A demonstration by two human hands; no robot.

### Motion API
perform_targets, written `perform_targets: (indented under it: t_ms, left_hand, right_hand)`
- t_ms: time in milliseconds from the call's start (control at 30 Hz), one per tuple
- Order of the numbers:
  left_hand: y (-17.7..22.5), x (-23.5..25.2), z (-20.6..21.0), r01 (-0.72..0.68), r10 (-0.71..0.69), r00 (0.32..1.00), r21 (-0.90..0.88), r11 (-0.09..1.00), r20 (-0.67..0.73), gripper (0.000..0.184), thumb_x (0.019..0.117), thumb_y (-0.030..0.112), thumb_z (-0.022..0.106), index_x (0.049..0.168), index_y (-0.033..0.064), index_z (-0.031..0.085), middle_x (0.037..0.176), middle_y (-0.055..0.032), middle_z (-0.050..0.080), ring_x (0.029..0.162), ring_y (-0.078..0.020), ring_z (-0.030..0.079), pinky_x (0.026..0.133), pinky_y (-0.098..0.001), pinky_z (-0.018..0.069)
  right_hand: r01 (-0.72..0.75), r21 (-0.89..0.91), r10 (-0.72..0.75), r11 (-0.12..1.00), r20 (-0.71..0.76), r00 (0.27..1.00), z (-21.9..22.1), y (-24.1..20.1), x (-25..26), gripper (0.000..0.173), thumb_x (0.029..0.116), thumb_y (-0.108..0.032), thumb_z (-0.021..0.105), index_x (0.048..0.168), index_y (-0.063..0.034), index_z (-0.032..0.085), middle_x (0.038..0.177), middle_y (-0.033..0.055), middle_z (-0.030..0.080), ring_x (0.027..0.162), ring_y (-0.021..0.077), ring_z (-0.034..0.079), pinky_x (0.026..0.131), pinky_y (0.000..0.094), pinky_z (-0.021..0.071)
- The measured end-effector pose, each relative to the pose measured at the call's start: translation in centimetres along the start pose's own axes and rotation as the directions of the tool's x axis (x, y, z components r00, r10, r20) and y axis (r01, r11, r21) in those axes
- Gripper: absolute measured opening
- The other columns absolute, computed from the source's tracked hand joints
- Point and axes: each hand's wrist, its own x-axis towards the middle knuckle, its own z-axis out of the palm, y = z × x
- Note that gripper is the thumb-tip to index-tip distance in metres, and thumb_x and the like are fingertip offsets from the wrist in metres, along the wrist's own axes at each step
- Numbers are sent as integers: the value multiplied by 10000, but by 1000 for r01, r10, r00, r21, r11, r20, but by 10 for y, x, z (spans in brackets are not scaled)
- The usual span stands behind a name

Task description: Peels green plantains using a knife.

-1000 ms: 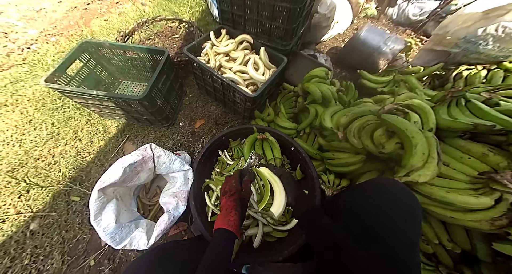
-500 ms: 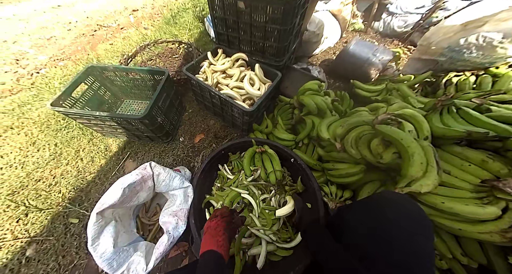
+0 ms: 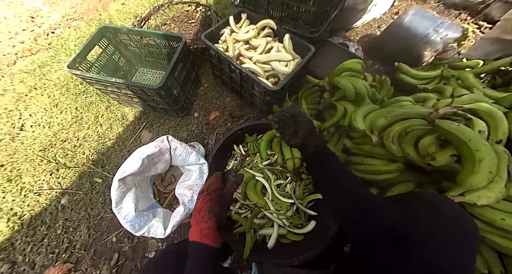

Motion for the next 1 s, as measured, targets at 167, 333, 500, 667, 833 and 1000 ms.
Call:
perform_targets:
  t_ms: [167,333,500,667,833,1000]
  left_hand:
    - [3,-15,-16,-35,28,997,-92,995,-70,565,950,638,579,1262,176,668,1117,-61,712,1033,-215,684,921,-530,547]
    - [7,-17,-15,-72,65,995,-93,993,-74,565,931,650,594,1235,181,680,1092,-52,709,1026,-206,681,913,-505,554]
    - [8,-12,-7,-34,33,999,-108,994,-8,580,927,660,593,1245,180,666,1088,-55,709,998,-208,690,894,-506,565]
    - [6,-1,11,-106,107,994,-197,975,-6,531,948,631,587,1279,222,657,1121,-25,713,977,-171,706,885,-486,592]
    - [17,4,31,-238,237,971,-246,940,-32,501,1028,476,536,1455,217,566,1333,-84,657,1214,-222,636,1051,-507,506]
    - [32,-2,49,-309,336,942,-432,848,-14,468,1072,465,451,1437,202,576,1247,-74,675,1030,-179,702,884,-434,610]
  right_hand:
    - [-204,-955,307,216,-132,943,-30,135,-16,364,1069,-320,466,1289,-46,562,1013,145,603,832,257,599,717,451,512]
    - [-112,-938,283,-327,-211,936,-29,212,-65,652,852,-468,703,1324,-38,573,1317,194,625,1172,387,634,920,639,515]
    - [-103,-944,258,-315,-189,948,-52,210,-75,722,898,-512,632,1480,-119,469,1335,183,617,1165,393,636,916,628,523]
    - [-94,-982,278,163,-45,959,-117,171,-74,637,971,-435,610,1504,-113,473,1341,171,625,1216,316,617,1036,567,482]
    - [-2,-605,48,796,59,997,-138,96,-110,536,1061,-364,484,1503,-63,454,1269,160,643,1072,231,669,898,424,578]
    - [34,8,-35,999,411,911,-112,16,-142,691,1010,-665,358,1543,-226,393,1271,204,627,1058,370,656,879,558,557]
